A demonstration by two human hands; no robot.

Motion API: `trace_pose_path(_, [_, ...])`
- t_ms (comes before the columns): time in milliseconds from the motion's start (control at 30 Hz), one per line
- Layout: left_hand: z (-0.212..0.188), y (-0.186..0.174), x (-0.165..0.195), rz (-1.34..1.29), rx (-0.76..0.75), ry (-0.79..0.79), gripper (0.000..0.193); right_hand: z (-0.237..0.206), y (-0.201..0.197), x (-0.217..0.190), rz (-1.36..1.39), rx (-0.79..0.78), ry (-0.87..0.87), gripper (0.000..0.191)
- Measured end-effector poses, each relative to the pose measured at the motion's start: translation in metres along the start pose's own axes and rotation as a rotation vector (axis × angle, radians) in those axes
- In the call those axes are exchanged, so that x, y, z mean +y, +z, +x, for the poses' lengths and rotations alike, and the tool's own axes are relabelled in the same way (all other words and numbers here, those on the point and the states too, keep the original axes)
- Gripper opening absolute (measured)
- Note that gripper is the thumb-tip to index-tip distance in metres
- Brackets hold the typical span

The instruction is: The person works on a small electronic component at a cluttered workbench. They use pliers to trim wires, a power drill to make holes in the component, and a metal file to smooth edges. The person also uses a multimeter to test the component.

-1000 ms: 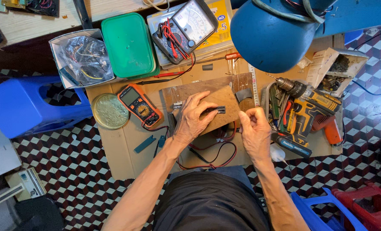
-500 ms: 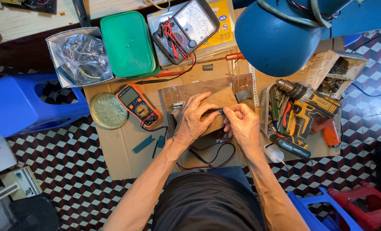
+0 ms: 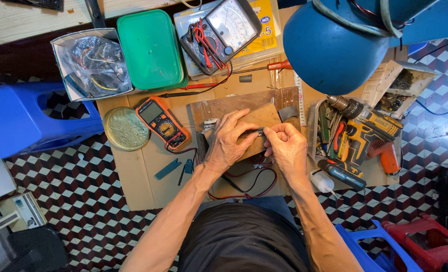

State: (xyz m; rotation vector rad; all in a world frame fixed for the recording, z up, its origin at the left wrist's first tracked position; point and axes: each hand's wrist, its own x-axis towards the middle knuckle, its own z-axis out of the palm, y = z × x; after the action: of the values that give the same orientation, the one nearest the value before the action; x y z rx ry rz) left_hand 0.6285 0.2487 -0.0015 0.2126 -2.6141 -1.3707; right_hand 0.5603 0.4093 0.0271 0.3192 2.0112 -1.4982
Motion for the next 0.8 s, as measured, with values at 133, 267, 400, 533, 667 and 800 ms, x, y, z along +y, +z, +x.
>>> trace_pose_path(133, [0.0001,0.0,-0.0015,-0.005,-0.008,0.012,0.031,0.0006,0.0023,0.0016,-0.024,0.022,-0.016,0.018])
trace_pose_path(267, [0.0014,-0.0016,-0.004,-0.044,-0.013,0.001,0.041,0.0013,0.0053,0.0015,-0.032,0.047,-0.049,0.018])
trace_pose_path(400, [0.0027,-0.0038,-0.0059,-0.057,-0.042,-0.021,0.038,0.0004,0.0067,0.0,-0.04,0.054,-0.042,0.02])
trace_pose_path(533, [0.0033,-0.0037,-0.0055,-0.056,-0.056,-0.039,0.031,0.0005,0.0087,0.0003,-0.027,0.066,-0.052,0.02])
trace_pose_path(667, [0.0032,-0.0021,-0.0033,-0.046,-0.054,-0.042,0.029,0.0013,0.0094,0.003,-0.026,0.079,-0.052,0.019])
trace_pose_path(800, [0.0037,-0.0021,-0.0024,-0.021,-0.051,-0.03,0.027,0.0022,0.0085,0.0052,-0.035,0.08,-0.063,0.02])
